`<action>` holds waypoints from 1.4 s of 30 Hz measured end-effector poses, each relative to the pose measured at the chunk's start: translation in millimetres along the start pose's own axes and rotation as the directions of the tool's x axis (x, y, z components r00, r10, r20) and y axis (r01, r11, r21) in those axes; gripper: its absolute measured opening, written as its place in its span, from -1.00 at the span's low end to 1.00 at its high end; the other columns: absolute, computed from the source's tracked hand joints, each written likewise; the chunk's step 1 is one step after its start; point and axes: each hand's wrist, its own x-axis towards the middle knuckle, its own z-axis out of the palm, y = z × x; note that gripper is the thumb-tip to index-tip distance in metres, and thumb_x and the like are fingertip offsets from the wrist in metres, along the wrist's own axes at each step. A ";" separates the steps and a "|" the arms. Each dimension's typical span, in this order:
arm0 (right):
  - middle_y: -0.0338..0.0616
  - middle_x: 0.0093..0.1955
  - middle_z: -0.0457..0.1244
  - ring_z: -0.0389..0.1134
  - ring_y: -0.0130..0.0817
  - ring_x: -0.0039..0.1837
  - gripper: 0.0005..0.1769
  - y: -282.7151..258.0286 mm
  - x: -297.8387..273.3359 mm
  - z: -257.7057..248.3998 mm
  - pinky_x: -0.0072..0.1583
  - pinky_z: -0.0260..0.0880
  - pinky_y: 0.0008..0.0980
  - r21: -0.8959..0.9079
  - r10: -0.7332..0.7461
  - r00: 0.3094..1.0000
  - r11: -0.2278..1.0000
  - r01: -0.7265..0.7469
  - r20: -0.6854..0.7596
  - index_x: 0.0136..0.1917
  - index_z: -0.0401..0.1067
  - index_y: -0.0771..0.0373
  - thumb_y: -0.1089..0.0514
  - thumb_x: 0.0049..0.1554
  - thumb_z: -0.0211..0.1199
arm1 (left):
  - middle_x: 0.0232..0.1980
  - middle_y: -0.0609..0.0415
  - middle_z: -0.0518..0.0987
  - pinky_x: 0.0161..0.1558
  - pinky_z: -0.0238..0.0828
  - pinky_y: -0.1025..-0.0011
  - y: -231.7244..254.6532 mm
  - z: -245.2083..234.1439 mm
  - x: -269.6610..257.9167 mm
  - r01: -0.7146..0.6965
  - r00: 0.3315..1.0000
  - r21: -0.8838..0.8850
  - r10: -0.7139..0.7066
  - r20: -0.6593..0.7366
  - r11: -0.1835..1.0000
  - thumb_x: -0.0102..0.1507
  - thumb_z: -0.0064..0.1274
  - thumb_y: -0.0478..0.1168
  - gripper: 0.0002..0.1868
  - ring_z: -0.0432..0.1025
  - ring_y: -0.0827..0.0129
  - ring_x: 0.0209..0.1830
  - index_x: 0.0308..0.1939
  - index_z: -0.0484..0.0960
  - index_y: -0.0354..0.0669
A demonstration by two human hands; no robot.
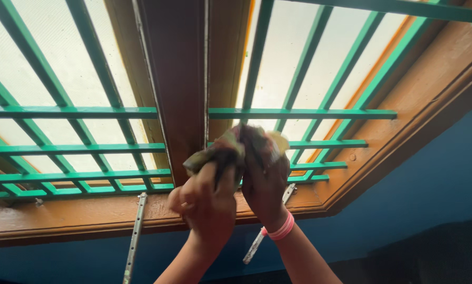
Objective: The person wipes a wooden window frame and its metal sliding tracks using a cloth, reaching into the corners and along the rails to clean the surfaces.
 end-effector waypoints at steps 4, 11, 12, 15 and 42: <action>0.11 0.29 0.31 0.34 0.17 0.33 -0.61 -4.4 12.6 18.3 0.37 0.27 0.13 0.036 -0.018 1.000 0.999 0.018 0.003 0.24 0.48 0.26 0.19 0.14 0.34 | 0.20 0.20 0.50 0.40 -0.06 -0.06 8.2 23.7 -2.4 -0.052 0.998 0.218 0.044 0.039 0.975 0.26 0.09 -0.14 -0.74 0.30 0.29 0.15 0.01 0.74 0.09; -0.01 0.23 0.39 0.41 0.06 0.33 -0.57 -2.6 -37.3 30.3 0.41 0.34 0.05 0.017 0.057 0.998 0.998 -0.057 -0.001 0.28 0.50 0.36 0.34 0.12 0.35 | 0.18 0.17 0.51 0.47 -0.17 -0.02 7.5 26.9 -37.6 -0.051 0.943 0.110 0.012 0.332 0.993 0.25 0.03 -0.13 -0.62 0.33 0.33 0.28 0.15 0.65 0.07; 0.02 0.24 0.40 0.41 0.05 0.33 -0.61 -1.5 -43.4 32.0 0.38 0.39 -0.01 -0.013 0.060 0.998 0.998 -0.060 0.007 0.25 0.54 0.33 0.37 0.12 0.33 | 0.17 0.16 0.50 0.45 -0.15 -0.03 7.6 27.6 -41.4 -0.063 0.913 0.121 0.009 0.407 0.991 0.22 0.04 -0.14 -0.60 0.33 0.31 0.26 0.15 0.63 0.05; 0.06 0.20 0.40 0.44 0.03 0.28 -0.58 1.6 -54.4 25.5 0.33 0.43 -0.07 -0.014 0.070 0.996 0.998 -0.069 0.063 0.20 0.59 0.25 0.42 0.07 0.26 | 0.23 0.05 0.48 0.36 -0.10 0.15 3.8 21.3 -46.4 -0.097 0.890 0.044 0.067 0.452 0.994 0.20 0.07 -0.17 -0.53 0.35 0.27 0.31 0.21 0.61 -0.01; -0.01 -0.12 0.32 0.43 -0.12 -0.13 -0.76 78.8 -53.8 22.7 -0.15 0.40 -0.18 0.314 0.276 0.955 0.902 -0.297 0.110 0.02 0.39 0.24 0.33 0.07 0.30 | -0.10 -0.07 0.62 -0.22 0.60 0.34 57.6 63.2 -74.2 0.485 0.874 -0.544 -0.394 0.284 0.685 0.32 0.01 -0.32 -0.74 0.64 0.23 -0.19 0.09 0.47 -0.23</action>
